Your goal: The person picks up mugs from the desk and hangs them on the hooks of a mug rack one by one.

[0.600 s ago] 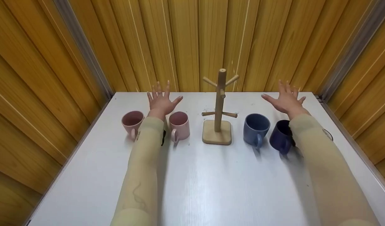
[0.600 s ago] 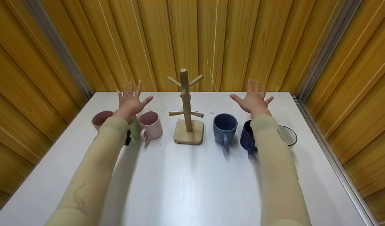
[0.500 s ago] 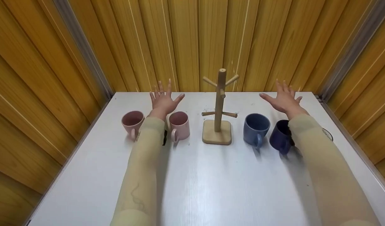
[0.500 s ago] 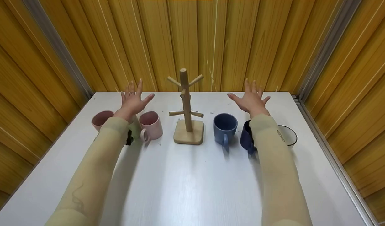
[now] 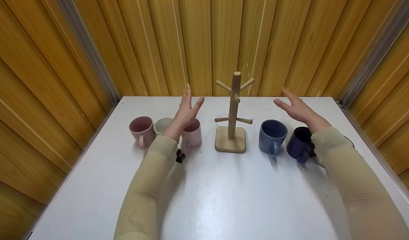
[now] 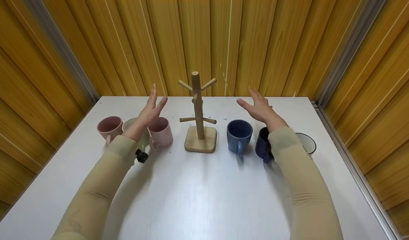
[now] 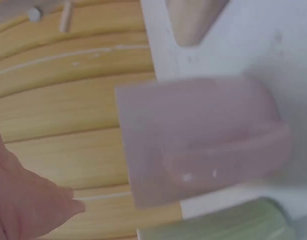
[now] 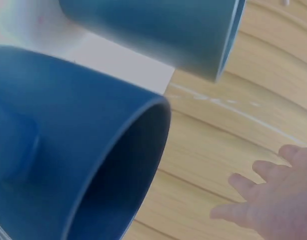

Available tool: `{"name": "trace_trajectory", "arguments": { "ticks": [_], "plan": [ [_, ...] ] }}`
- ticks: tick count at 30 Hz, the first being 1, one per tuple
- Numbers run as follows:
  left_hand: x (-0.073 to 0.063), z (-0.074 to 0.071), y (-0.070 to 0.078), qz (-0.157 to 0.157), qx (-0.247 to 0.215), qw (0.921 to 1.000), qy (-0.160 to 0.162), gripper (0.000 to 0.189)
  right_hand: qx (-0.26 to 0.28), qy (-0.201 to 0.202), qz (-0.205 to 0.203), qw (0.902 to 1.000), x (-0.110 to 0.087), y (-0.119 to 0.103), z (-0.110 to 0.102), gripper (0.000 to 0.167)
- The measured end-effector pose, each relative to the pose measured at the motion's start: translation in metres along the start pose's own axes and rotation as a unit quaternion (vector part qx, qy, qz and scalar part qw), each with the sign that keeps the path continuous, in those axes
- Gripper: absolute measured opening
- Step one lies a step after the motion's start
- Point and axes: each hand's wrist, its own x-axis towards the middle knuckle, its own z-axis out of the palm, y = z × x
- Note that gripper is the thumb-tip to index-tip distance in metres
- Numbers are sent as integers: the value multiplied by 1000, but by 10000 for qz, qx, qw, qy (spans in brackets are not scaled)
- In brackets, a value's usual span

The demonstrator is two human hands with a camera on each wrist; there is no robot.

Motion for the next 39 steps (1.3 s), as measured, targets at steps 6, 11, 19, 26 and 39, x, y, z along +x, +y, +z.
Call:
{"name": "trace_trajectory", "arguments": {
  "ticks": [6,11,19,26,39],
  "plan": [
    [-34,7,9,215,-634,9977,130,88,25,-197,-366,9991,-15,-7,5,87],
    [-58,19,12,774,-1165,9884,585,68,-168,-526,-727,9958,-26,-5,6,74],
    [-85,58,23,1278,-1169,9849,-62,34,-623,-1087,-1180,9851,-36,-4,14,75],
    [-96,109,41,649,-1060,9824,-1391,30,-828,-1492,-1231,9776,-37,-9,25,88],
    [-90,184,56,642,-1309,9636,-2239,34,-840,-1261,-1509,9769,-33,-8,40,97]
  ]
}}
